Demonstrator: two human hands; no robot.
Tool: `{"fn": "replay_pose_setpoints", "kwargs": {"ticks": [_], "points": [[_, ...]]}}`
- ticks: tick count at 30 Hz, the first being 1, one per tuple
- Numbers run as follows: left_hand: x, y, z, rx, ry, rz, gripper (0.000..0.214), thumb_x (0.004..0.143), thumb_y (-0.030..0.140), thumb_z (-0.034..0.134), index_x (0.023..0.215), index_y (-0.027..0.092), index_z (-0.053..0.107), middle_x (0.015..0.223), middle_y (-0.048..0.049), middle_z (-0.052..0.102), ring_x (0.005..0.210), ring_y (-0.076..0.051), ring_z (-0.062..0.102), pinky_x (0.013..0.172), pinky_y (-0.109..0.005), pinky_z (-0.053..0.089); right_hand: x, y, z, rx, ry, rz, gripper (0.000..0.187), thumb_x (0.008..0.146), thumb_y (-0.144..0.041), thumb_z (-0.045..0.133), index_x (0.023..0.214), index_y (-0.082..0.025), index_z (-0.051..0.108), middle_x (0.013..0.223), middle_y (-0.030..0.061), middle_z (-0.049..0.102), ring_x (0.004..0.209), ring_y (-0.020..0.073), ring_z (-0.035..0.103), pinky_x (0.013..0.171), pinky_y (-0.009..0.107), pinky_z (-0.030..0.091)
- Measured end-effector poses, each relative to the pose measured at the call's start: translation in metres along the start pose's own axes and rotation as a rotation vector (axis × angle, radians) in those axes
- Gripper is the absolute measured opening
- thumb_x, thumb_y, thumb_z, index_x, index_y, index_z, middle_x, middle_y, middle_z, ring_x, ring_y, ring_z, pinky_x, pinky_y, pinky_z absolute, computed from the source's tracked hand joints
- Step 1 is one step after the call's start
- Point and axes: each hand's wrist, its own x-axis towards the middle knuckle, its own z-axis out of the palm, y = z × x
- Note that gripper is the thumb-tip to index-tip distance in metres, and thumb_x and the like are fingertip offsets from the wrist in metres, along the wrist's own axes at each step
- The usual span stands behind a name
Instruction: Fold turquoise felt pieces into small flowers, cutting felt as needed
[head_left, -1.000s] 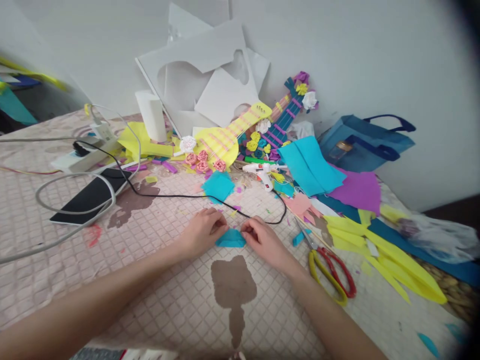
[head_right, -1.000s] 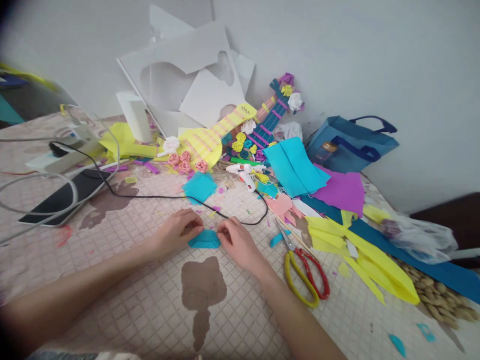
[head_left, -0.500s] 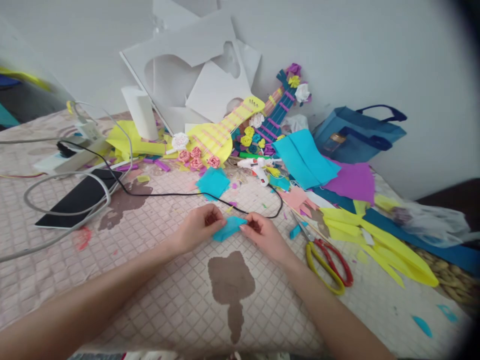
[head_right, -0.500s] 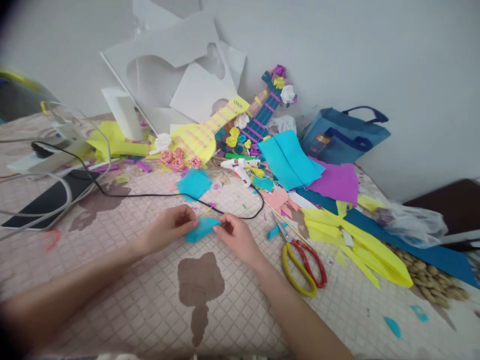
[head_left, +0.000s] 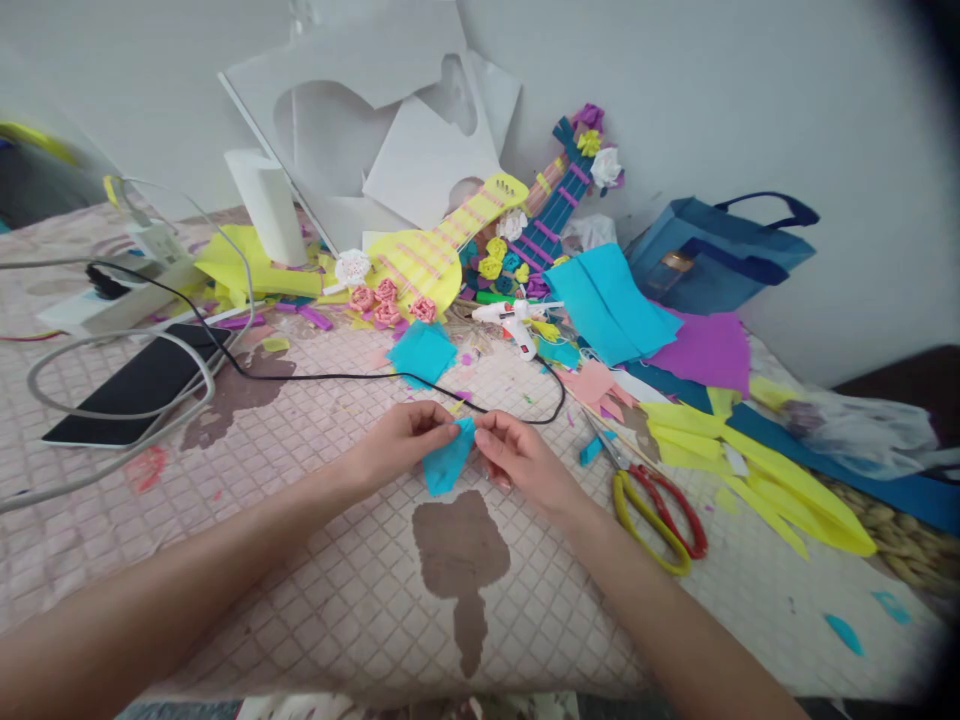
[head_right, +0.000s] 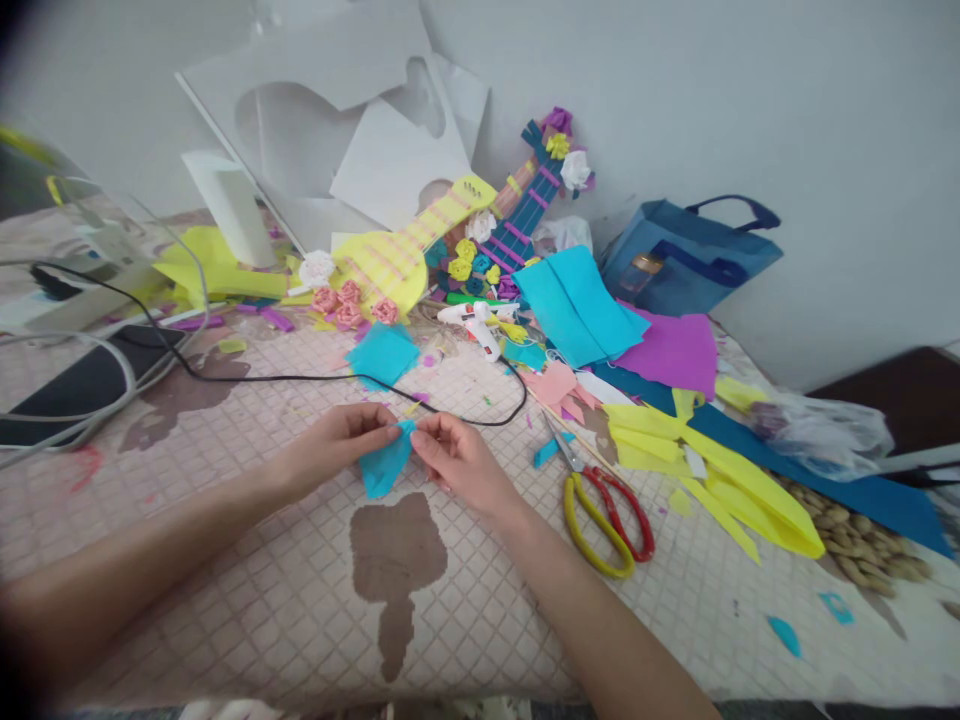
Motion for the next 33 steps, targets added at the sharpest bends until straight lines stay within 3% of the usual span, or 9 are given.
{"fn": "replay_pose_setpoints", "kwargs": {"ticks": [4,8,13,18,22,26,33], "points": [[-0.002,-0.002,0.002,-0.168,0.084,-0.088,0.03,0.076,0.043,0.065,0.075,0.015,0.054,0.061,0.0039,0.05,0.051,-0.007,0.043,0.045,-0.018,0.034,0.0,0.006,0.003,0.063,-0.017,0.025,0.026,0.075,-0.038,0.069,0.08,-0.019,0.052,0.062,-0.0061,0.05,0.047,0.0051,0.043,0.04,0.018,0.031],[-0.004,-0.002,0.002,-0.254,0.007,-0.134,0.031,0.073,0.042,0.068,0.075,0.014,0.054,0.065,0.0021,0.054,0.057,-0.009,0.051,0.056,-0.022,0.043,0.001,0.006,0.001,0.081,0.036,0.033,0.022,0.076,-0.035,0.067,0.076,-0.019,0.051,0.054,-0.0069,0.05,0.043,0.0059,0.043,0.04,0.019,0.031],[-0.004,0.005,-0.002,-0.234,-0.054,-0.136,0.029,0.074,0.04,0.068,0.08,0.014,0.057,0.07,0.0003,0.059,0.064,-0.011,0.056,0.062,-0.024,0.045,0.002,0.0,0.001,0.012,0.069,0.018,0.018,0.075,-0.031,0.065,0.082,-0.018,0.056,0.065,-0.0054,0.053,0.045,0.0041,0.043,0.04,0.018,0.031],[-0.003,0.007,-0.003,-0.191,0.027,-0.115,0.026,0.072,0.037,0.068,0.072,0.014,0.056,0.06,0.0039,0.052,0.054,-0.007,0.048,0.053,-0.02,0.039,0.001,-0.001,-0.001,-0.047,0.018,0.026,0.02,0.08,-0.035,0.061,0.09,-0.018,0.057,0.063,-0.006,0.05,0.043,0.0039,0.039,0.039,0.019,0.028],[-0.002,0.004,-0.004,-0.234,0.119,-0.105,0.026,0.072,0.037,0.068,0.072,0.014,0.055,0.066,0.0027,0.055,0.06,-0.008,0.052,0.059,-0.022,0.044,0.0,-0.001,-0.007,-0.078,-0.025,0.064,0.022,0.08,-0.035,0.062,0.093,-0.018,0.056,0.058,-0.0075,0.047,0.041,0.0042,0.035,0.037,0.019,0.024],[-0.001,0.003,-0.01,-0.134,0.092,-0.066,0.025,0.073,0.037,0.066,0.076,0.014,0.057,0.069,0.0016,0.057,0.063,-0.01,0.054,0.062,-0.023,0.046,0.001,-0.002,-0.011,-0.147,0.017,0.016,0.015,0.078,-0.028,0.063,0.087,-0.018,0.057,0.067,-0.0041,0.053,0.05,0.0056,0.042,0.043,0.019,0.03],[0.001,0.001,-0.019,0.189,0.023,0.065,0.016,0.073,0.03,0.063,0.075,0.015,0.056,0.063,0.0012,0.057,0.055,-0.009,0.052,0.051,-0.021,0.041,0.003,0.001,-0.014,-0.24,0.018,-0.05,0.016,0.078,-0.027,0.06,0.091,-0.018,0.057,0.075,-0.001,0.057,0.059,0.0091,0.05,0.052,0.022,0.037]]}}
